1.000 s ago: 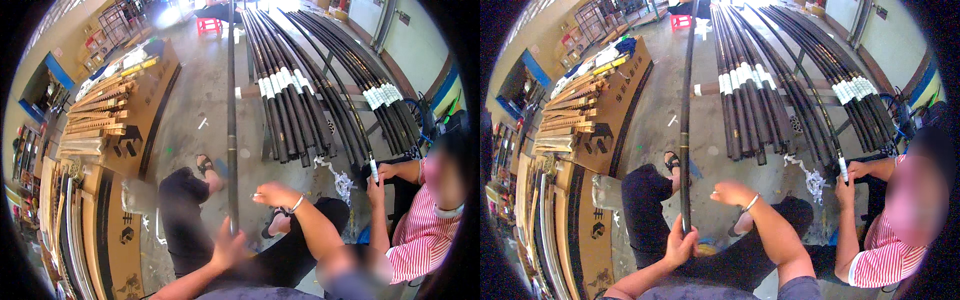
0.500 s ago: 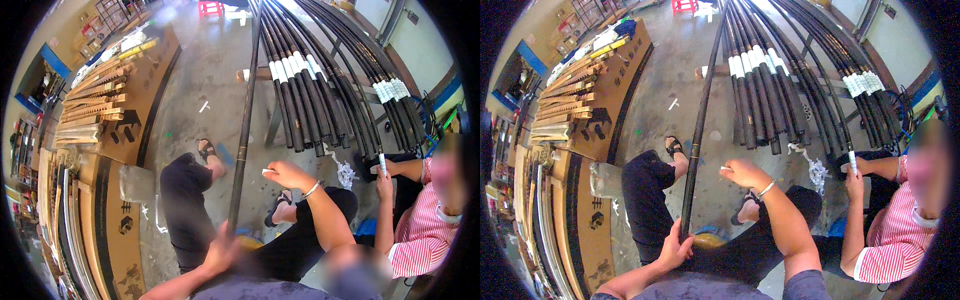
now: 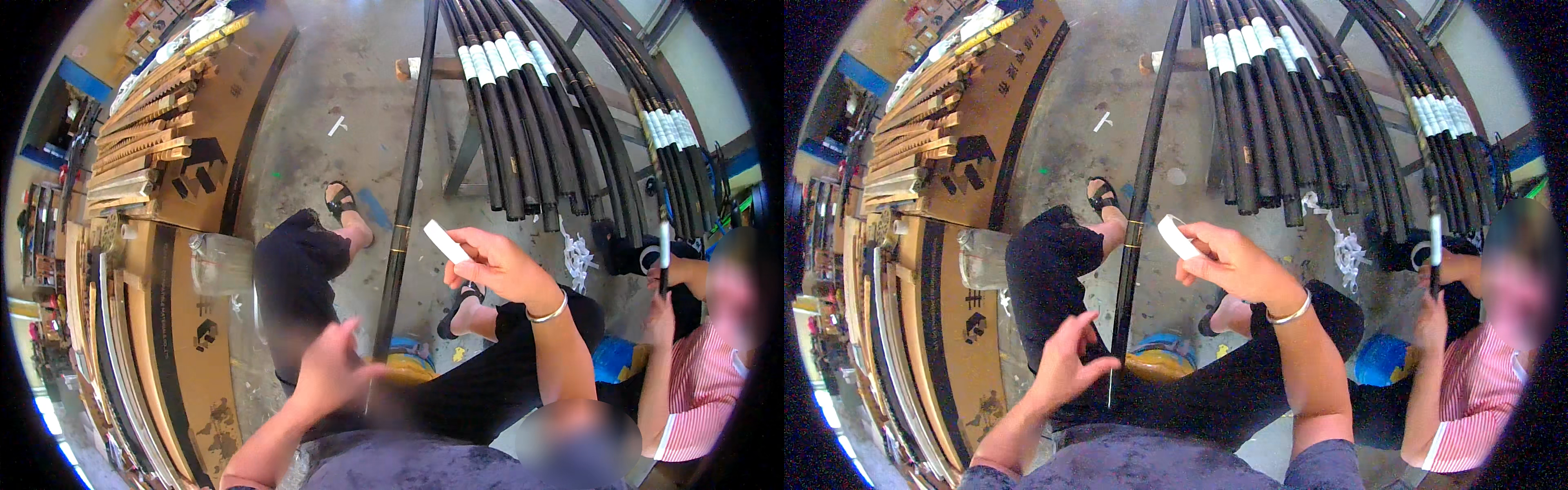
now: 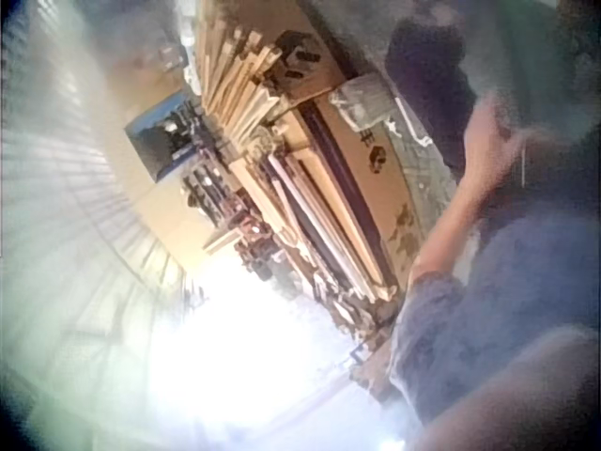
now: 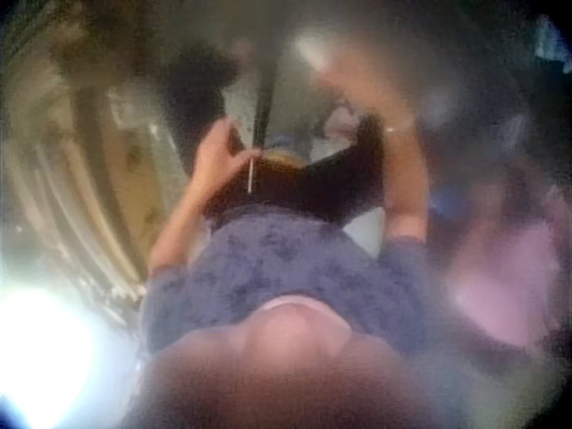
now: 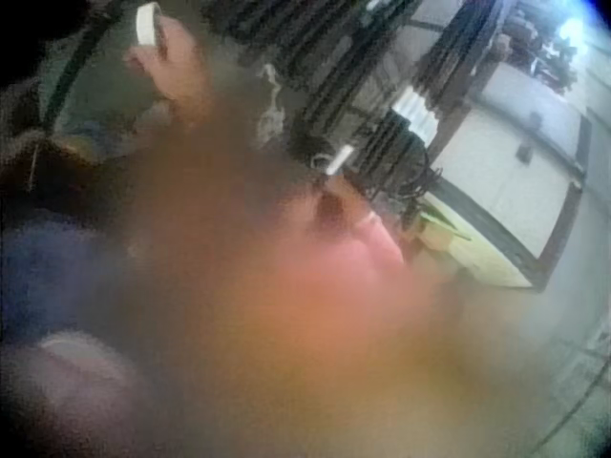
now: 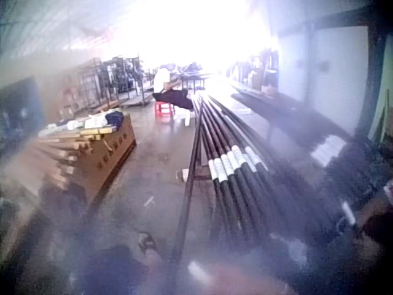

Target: The person wraps white tape around the handle area of multiple black fishing rods, handling them one at a time and placing them back on a support rack.

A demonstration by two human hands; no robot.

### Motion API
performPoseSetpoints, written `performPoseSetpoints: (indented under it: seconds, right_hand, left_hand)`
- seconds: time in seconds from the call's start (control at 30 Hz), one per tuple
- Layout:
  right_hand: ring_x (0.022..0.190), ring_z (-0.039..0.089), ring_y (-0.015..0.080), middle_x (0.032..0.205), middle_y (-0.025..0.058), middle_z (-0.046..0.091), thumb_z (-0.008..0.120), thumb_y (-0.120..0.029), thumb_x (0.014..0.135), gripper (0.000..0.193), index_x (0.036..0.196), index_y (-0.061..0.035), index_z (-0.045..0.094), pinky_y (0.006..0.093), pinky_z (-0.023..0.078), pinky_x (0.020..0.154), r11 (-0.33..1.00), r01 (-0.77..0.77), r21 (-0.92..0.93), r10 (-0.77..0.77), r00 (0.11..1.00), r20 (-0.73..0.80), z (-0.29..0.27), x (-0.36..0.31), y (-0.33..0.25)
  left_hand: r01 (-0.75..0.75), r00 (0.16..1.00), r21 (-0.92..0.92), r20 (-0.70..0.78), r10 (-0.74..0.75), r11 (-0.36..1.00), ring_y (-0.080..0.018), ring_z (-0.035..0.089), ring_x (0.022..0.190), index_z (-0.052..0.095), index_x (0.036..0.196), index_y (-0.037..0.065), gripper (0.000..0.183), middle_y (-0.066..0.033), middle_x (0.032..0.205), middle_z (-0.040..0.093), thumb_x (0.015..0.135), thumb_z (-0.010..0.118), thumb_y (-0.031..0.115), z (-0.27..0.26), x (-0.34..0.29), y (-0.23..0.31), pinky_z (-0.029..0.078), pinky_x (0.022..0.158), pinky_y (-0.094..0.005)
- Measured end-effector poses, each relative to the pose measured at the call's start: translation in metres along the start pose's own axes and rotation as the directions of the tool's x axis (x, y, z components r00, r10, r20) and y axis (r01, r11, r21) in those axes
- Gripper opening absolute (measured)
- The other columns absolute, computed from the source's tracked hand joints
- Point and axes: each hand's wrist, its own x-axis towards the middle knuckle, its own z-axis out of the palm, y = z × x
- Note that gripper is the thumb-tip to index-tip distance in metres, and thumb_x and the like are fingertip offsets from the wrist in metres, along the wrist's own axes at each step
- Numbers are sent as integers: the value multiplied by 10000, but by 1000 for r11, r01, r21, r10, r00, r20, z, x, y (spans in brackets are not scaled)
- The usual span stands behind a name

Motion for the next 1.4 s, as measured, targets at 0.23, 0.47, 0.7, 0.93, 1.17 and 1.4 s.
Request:
performPoseSetpoints:
  seconds: [0.23, 0.47, 0.7, 0.93, 1.17, 1.4]
  right_hand:
    - [794, 631, 201, 905, 146, 638, 605, -101, 870, 309, 1151, 12, 545, 308, 479, 692, 925, 78, -372, -105, 993, -52, 11, -3, -24]
    - [835, 617, 368, 914, 200, 630, 585, -90, 828, 307, 1116, 12, 564, 405, 461, 744, 804, 283, -523, -356, 934, -42, 17, -2, -22]
    - [805, 611, 387, 875, 203, 634, 590, -74, 804, 317, 1105, 22, 563, 426, 464, 744, 752, 269, -601, -369, 928, -47, 16, -4, -24]
    - [697, 620, 370, 795, 190, 625, 595, -74, 849, 235, 1079, -31, 572, 384, 482, 595, 861, 96, -499, -206, 963, -171, 22, -1, -23]
    - [567, 545, 106, 654, 33, 571, 563, -122, 919, 120, 1017, -57, 585, 262, 417, 502, 962, -176, -209, 147, 978, -148, 22, 16, -11]
    - [526, 476, 42, 619, -19, 550, 579, -187, 932, 132, 956, -60, 601, 217, 350, 454, 967, -251, -33, 249, 967, -57, 22, 34, -8]
  left_hand:
    - [-501, 810, -101, -405, 424, 860, -242, 513, 989, 636, 1118, 51, 513, -98, 1014, 528, 648, 820, 146, 2, 98, 55, 425, 863, -336]
    - [-477, 845, -305, -417, 334, 824, -201, 489, 946, 682, 980, 58, 325, -57, 972, 501, 674, 790, 87, 18, 115, 60, 410, 858, -303]
    - [-522, 819, -353, -462, 341, 776, -162, 502, 878, 679, 855, 63, 206, -40, 933, 504, 683, 758, -18, 24, 115, 62, 425, 788, -263]
    - [-523, 755, -174, -549, 359, 834, -168, 520, 840, 662, 851, 72, 225, -48, 930, 518, 670, 763, -19, 28, 104, 46, 418, 709, -263]
    - [-120, 964, -540, -265, -33, 833, -206, 563, 937, 414, 1340, 20, 650, -126, 1061, 563, 764, 710, 74, 33, 90, 5, 479, 818, -339]
    - [-138, 948, -302, -315, 38, 943, -144, 592, 759, 452, 1286, 25, 613, -103, 997, 595, 748, 747, 43, 48, 87, 6, 500, 658, -261]
